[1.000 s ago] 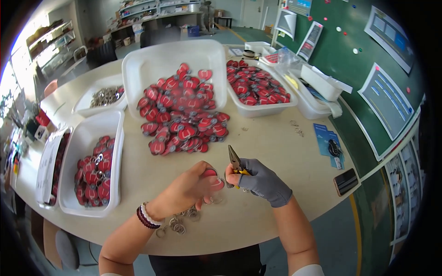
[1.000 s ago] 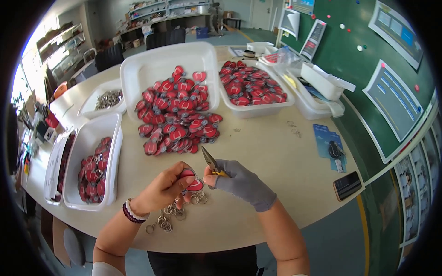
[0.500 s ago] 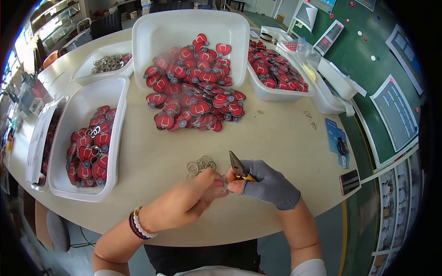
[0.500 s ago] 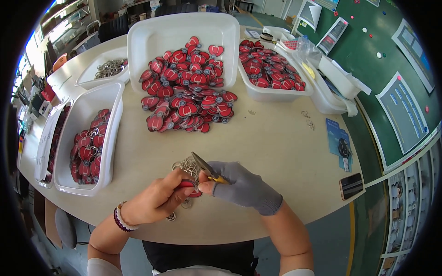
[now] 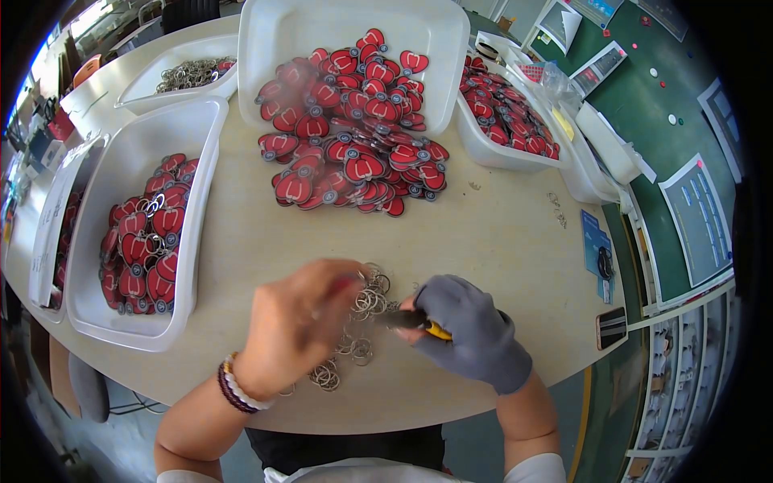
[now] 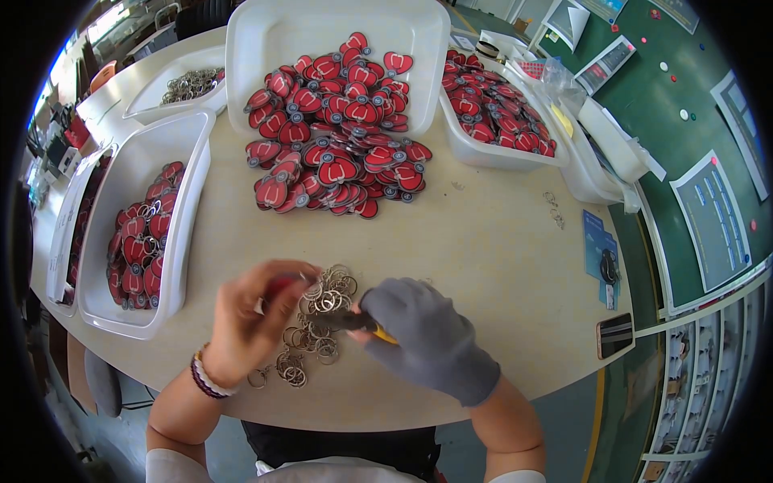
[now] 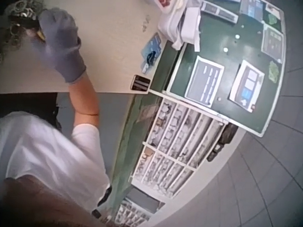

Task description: The person assembles heart-shaped plastic charms onto metal keychain rings using pliers.

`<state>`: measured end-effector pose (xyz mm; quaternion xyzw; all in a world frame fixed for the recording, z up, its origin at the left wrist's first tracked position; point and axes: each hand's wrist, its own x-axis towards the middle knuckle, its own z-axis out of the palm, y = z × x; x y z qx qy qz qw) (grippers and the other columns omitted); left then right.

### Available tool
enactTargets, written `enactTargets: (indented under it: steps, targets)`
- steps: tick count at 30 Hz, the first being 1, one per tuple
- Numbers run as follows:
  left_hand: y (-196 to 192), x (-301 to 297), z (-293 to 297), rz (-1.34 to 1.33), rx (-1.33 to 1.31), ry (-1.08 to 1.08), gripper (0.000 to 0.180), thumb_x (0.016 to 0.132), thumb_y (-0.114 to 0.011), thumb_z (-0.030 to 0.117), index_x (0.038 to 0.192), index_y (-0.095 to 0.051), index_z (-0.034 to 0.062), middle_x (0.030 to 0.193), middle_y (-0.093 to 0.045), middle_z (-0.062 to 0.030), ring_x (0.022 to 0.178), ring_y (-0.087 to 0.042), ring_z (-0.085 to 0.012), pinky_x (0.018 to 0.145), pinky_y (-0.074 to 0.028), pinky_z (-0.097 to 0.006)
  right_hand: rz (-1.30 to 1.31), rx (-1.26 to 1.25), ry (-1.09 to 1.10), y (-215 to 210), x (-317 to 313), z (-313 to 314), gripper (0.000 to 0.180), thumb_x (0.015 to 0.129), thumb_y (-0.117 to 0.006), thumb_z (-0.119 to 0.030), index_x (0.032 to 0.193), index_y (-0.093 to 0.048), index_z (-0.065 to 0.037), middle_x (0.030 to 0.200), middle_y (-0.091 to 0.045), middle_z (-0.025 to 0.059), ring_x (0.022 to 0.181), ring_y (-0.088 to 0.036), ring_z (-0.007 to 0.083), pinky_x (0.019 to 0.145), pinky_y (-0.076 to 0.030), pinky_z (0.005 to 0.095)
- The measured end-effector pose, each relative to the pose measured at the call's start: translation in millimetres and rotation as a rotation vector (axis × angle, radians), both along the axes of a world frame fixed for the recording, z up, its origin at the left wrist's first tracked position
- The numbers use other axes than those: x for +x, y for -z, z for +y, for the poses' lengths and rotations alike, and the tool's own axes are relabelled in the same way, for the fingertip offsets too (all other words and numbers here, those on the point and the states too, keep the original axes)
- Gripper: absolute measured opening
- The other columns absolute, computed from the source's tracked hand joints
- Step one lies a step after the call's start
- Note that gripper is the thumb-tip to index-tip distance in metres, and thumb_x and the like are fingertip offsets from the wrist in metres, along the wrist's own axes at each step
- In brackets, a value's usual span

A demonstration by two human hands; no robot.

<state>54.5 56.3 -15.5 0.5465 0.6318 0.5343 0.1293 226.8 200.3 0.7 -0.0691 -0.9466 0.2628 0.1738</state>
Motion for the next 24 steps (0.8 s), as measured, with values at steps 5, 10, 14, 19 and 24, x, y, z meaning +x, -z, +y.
enactTargets:
  steps: [5, 10, 14, 19, 24]
  targets:
    - [3.6, -10.3, 2.9, -0.155, -0.1, -0.131, 0.012, 0.091, -0.062, 0.007, 0.102, -0.062, 0.0021, 0.08, -0.066, -0.0161, 0.065, -0.065, -0.0289, 0.061, -0.05, -0.032, -0.227, 0.44, -0.097, 10.1, 3.8, -3.2, 0.022, 0.075, -0.071, -0.019, 0.093, -0.06, -0.011, 0.082, -0.053, 0.0053, 0.076, -0.057, 0.0243, 0.071, -0.046, 0.0396]
    - [2.7, -2.4, 0.4, -0.065, -0.141, -0.059, 0.013, 0.088, -0.063, 0.006, 0.1, -0.061, 0.0014, 0.082, -0.066, -0.0165, 0.066, -0.065, -0.0327, 0.061, -0.051, -0.035, -0.277, 0.561, -0.021, 13.2, 2.0, -5.7, 0.025, 0.072, -0.072, -0.017, 0.093, -0.059, -0.011, 0.082, -0.051, 0.0059, 0.077, -0.056, 0.0251, 0.073, -0.045, 0.0412]
    - [8.0, 3.7, 1.8, 0.073, -0.148, -0.022, 0.016, 0.083, -0.066, 0.004, 0.098, -0.061, 0.003, 0.081, -0.064, -0.014, 0.068, -0.064, -0.0333, 0.059, -0.05, -0.038, -0.015, 0.0, 0.041, 3.2, 3.9, -0.3, 0.016, 0.08, -0.069, -0.01, 0.092, -0.059, -0.007, 0.087, -0.057, 0.0065, 0.075, -0.058, 0.0206, 0.069, -0.046, 0.0325]
    - [11.5, 12.1, 1.1, 0.164, -0.091, 0.053, 0.014, 0.082, -0.066, 0.004, 0.095, -0.062, 0.0051, 0.079, -0.063, -0.011, 0.068, -0.063, -0.0306, 0.057, -0.049, -0.038, 0.016, -0.778, 0.18, -11.7, 8.8, -2.6, 0.008, 0.091, -0.064, -0.01, 0.096, -0.06, -0.005, 0.087, -0.06, 0.0023, 0.074, -0.054, 0.0086, 0.069, -0.043, 0.0237]
    - [12.6, 17.8, 1.6, 0.18, -0.092, 0.136, 0.009, 0.083, -0.067, 0.006, 0.091, -0.063, 0.0055, 0.079, -0.063, -0.009, 0.066, -0.063, -0.0289, 0.055, -0.048, -0.037, 0.085, -0.902, 0.175, -11.1, 10.3, -4.2, 0.008, 0.093, -0.062, -0.01, 0.098, -0.06, -0.004, 0.086, -0.06, -0.0009, 0.078, -0.052, 0.0061, 0.071, -0.044, 0.024]
